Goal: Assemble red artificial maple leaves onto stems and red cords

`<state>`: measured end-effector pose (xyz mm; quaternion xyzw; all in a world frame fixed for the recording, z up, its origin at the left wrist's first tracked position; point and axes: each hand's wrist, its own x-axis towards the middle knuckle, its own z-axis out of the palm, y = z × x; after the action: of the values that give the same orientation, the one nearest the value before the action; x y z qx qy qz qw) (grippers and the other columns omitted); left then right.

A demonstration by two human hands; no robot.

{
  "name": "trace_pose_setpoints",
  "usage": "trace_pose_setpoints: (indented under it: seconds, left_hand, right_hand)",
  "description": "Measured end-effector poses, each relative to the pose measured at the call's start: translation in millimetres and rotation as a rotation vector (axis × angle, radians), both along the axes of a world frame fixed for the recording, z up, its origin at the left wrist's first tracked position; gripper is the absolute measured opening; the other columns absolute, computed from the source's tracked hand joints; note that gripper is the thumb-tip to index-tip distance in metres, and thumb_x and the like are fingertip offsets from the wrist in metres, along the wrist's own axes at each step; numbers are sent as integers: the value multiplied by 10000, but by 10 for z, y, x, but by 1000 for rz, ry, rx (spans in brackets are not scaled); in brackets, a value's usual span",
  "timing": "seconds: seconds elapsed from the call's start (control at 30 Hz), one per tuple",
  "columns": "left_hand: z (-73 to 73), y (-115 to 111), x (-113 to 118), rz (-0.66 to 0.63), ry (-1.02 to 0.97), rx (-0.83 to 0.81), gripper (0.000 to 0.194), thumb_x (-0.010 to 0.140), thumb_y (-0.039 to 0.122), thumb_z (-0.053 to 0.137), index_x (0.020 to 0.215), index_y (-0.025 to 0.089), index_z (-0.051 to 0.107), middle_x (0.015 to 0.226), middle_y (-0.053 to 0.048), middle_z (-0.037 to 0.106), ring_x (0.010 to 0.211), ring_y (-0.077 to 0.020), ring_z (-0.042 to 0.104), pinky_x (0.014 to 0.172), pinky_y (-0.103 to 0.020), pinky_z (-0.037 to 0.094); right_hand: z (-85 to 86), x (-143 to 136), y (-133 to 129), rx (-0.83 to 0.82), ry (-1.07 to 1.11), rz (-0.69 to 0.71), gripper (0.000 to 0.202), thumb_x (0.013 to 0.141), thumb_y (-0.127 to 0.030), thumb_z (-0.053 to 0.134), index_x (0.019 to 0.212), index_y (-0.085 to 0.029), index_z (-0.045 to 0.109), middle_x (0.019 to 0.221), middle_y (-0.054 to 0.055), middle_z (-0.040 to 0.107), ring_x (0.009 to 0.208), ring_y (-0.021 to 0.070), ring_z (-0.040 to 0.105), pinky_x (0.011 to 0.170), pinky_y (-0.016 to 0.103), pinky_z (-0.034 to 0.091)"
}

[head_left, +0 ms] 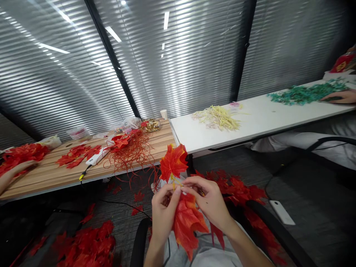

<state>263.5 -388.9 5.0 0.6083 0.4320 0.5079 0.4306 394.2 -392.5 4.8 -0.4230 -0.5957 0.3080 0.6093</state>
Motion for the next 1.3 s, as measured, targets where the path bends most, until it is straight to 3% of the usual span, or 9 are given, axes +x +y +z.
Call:
trace_pose_setpoints:
  seconds: [0.87,1.3]
  left_hand:
    - [-20,9,-2,-25,125,58,221,801,315,535,862,142,659,737,-37,619,704,-139,558,657,-205,434]
    - [-11,11,15,-24,97,15,218,782,336,553,759,135,632,695,-32,595,675,-134,533,640,-198,418]
  right_hand:
    - [-43,15,19,-10,-60,20,171,811,-286,548,782,-156,655,702,32,615,588,116,528,544,209,420]
    - [-73,2,30,-8,-97,-14,186,817,-297,528,766,-147,626,687,34,602,556,112,512,525,210,418]
